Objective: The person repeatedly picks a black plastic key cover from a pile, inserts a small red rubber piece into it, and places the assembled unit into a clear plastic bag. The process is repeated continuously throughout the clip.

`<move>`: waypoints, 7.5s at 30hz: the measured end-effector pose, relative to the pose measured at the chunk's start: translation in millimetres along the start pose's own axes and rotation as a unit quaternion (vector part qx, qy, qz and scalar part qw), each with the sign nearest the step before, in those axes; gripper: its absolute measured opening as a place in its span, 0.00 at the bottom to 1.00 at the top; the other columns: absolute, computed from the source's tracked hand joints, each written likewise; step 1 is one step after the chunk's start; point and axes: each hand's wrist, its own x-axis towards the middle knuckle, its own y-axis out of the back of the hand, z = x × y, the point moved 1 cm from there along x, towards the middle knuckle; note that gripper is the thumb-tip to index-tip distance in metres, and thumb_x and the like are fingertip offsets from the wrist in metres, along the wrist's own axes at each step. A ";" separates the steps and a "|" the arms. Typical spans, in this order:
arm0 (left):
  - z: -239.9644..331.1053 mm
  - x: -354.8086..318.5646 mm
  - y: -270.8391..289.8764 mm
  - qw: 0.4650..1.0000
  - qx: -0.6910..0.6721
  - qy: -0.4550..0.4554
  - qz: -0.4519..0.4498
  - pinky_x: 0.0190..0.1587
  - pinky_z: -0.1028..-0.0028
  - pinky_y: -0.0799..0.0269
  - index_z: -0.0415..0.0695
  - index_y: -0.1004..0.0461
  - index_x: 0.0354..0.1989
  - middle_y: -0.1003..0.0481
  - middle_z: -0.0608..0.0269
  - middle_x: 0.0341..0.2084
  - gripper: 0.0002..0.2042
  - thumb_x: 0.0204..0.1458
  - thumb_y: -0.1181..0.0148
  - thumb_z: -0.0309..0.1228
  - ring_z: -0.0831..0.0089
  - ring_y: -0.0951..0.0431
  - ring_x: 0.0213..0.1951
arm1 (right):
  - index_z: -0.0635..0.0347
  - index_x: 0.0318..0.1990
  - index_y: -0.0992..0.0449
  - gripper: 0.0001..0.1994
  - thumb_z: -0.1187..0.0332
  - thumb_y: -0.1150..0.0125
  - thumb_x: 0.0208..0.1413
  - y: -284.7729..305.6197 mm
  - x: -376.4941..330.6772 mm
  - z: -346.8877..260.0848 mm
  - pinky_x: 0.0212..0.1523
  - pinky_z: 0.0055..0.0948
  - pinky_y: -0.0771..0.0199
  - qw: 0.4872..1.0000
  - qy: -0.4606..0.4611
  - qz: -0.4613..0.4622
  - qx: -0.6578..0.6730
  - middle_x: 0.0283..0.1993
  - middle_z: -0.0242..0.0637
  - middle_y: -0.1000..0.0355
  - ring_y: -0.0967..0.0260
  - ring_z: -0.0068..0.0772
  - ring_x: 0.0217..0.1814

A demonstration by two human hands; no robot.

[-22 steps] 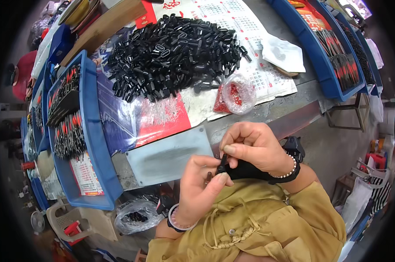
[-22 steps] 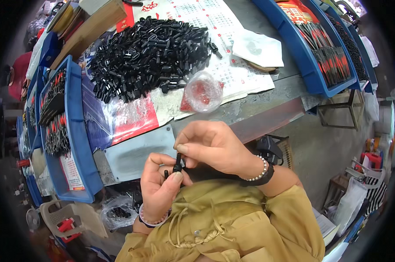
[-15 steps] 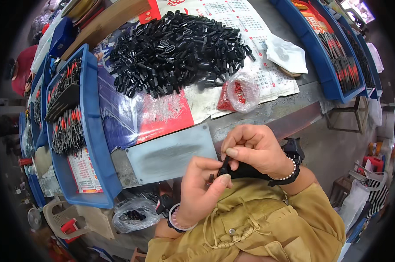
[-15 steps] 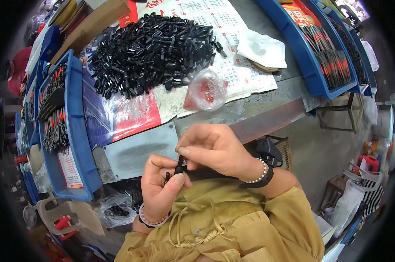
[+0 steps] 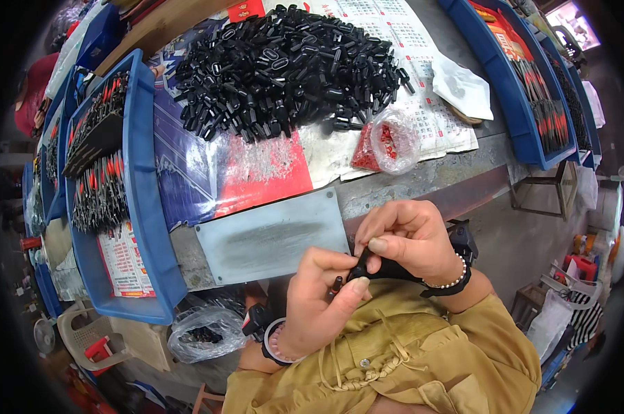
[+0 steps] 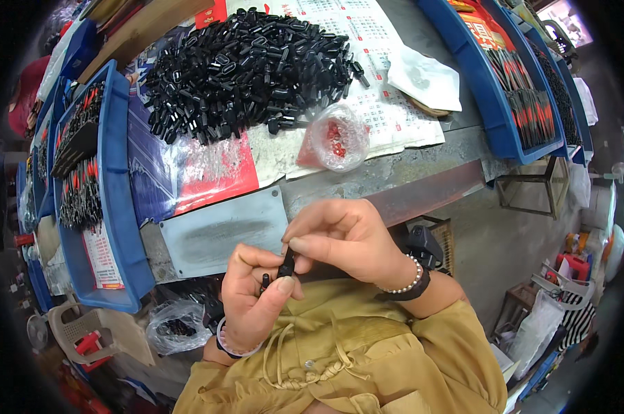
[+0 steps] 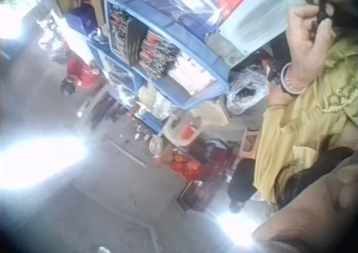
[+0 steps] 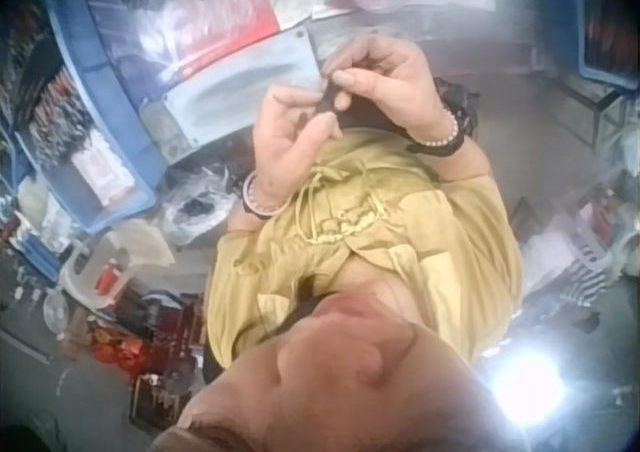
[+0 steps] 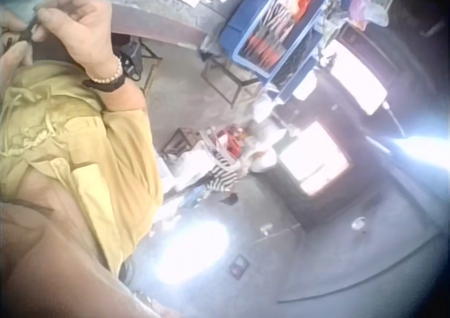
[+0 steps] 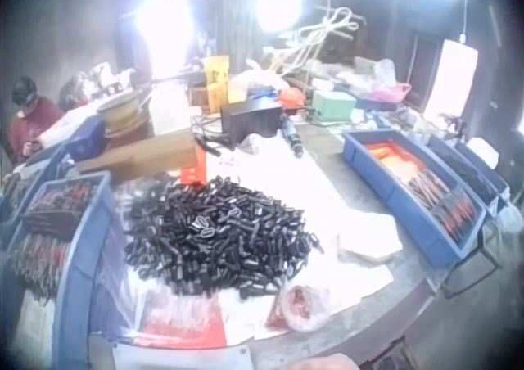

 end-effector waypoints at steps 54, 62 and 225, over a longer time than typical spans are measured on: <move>-20.0 -10.4 4.2 0.998 -0.063 -0.030 0.002 0.30 0.83 0.33 0.36 0.42 0.47 0.28 0.59 0.33 0.15 0.56 0.44 0.24 0.83 0.29 0.28 | 0.67 0.35 0.26 0.05 0.80 0.40 0.51 -17.0 -15.1 8.7 0.33 0.24 0.29 0.914 0.240 -0.004 -0.328 0.35 0.40 0.26 0.28 0.29 0.34; -9.9 0.0 6.1 0.979 -0.186 0.071 -0.033 0.35 0.80 0.32 0.42 0.48 0.56 0.29 0.59 0.35 0.21 0.57 0.49 0.21 0.79 0.28 0.31 | 0.66 0.42 0.27 0.07 0.78 0.41 0.55 -17.2 -4.1 15.7 0.39 0.18 0.29 0.995 0.015 0.063 -0.083 0.39 0.33 0.27 0.30 0.17 0.39; -8.8 -6.9 -14.9 0.998 0.016 -0.067 0.009 0.36 0.80 0.31 0.34 0.41 0.52 0.27 0.59 0.31 0.17 0.55 0.46 0.21 0.78 0.26 0.31 | 0.68 0.40 0.27 0.10 0.84 0.38 0.49 -21.6 -15.9 22.3 0.34 0.25 0.27 0.909 0.319 0.078 -0.257 0.33 0.44 0.26 0.27 0.33 0.32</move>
